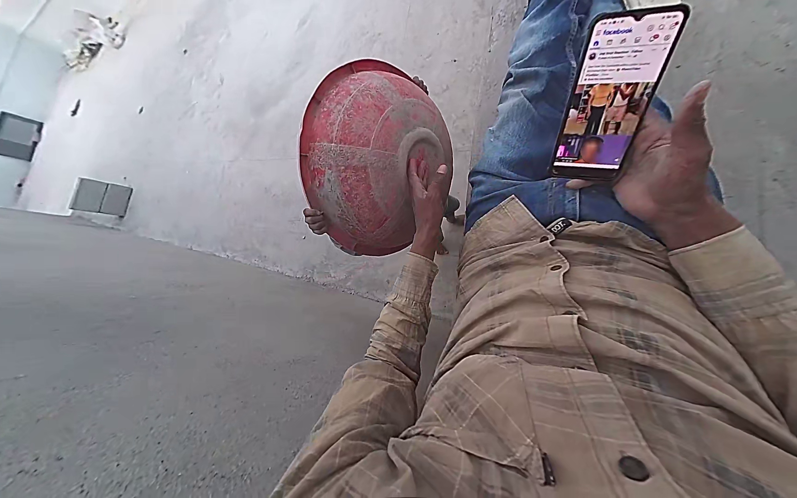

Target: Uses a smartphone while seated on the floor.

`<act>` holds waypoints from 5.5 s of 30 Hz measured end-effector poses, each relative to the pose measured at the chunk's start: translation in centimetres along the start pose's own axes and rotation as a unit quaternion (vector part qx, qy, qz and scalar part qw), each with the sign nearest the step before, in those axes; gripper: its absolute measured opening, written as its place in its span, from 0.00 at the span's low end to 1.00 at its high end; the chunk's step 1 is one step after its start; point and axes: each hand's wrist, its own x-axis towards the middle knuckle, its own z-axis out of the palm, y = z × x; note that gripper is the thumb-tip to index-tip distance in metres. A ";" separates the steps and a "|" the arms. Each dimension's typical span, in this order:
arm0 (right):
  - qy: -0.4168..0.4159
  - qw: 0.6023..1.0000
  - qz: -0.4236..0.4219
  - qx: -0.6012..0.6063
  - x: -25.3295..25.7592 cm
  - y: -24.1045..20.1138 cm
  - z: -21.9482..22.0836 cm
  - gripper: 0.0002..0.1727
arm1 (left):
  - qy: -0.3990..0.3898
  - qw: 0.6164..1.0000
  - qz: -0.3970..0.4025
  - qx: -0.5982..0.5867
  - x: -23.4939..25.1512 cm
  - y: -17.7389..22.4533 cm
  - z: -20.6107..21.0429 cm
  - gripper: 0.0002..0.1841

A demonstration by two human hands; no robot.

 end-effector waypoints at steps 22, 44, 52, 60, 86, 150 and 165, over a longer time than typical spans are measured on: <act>-0.002 1.000 0.001 0.015 0.2 0.2 -0.5 0.43 | -0.174 0.922 0.238 0.251 -0.5 -0.3 7.8 0.28; 0.008 0.998 -0.018 -0.057 0.1 0.3 0.5 0.55 | 0.043 0.980 0.180 0.078 -0.4 -1.5 2.7 0.17; 0.011 0.999 -0.011 -0.046 0.3 0.4 0.6 0.60 | 0.379 0.921 -0.079 -0.050 -0.5 -9.2 -13.1 0.42; 0.018 0.997 -0.010 -0.072 0.3 0.6 0.5 0.57 | 0.391 0.869 0.085 -0.290 3.5 0.0 -21.4 0.52; 0.033 0.997 -0.011 -0.065 0.4 0.3 1.6 0.55 | -0.059 0.997 -0.001 -0.039 3.0 1.3 0.3 0.29; 0.007 1.000 0.013 0.001 -0.4 0.0 0.0 0.44 | -0.150 0.957 0.118 0.220 2.2 -1.7 7.3 0.36; -0.016 1.000 -0.011 0.021 0.2 0.6 -0.8 0.48 | -0.147 0.956 0.120 0.223 2.2 -1.8 7.3 0.36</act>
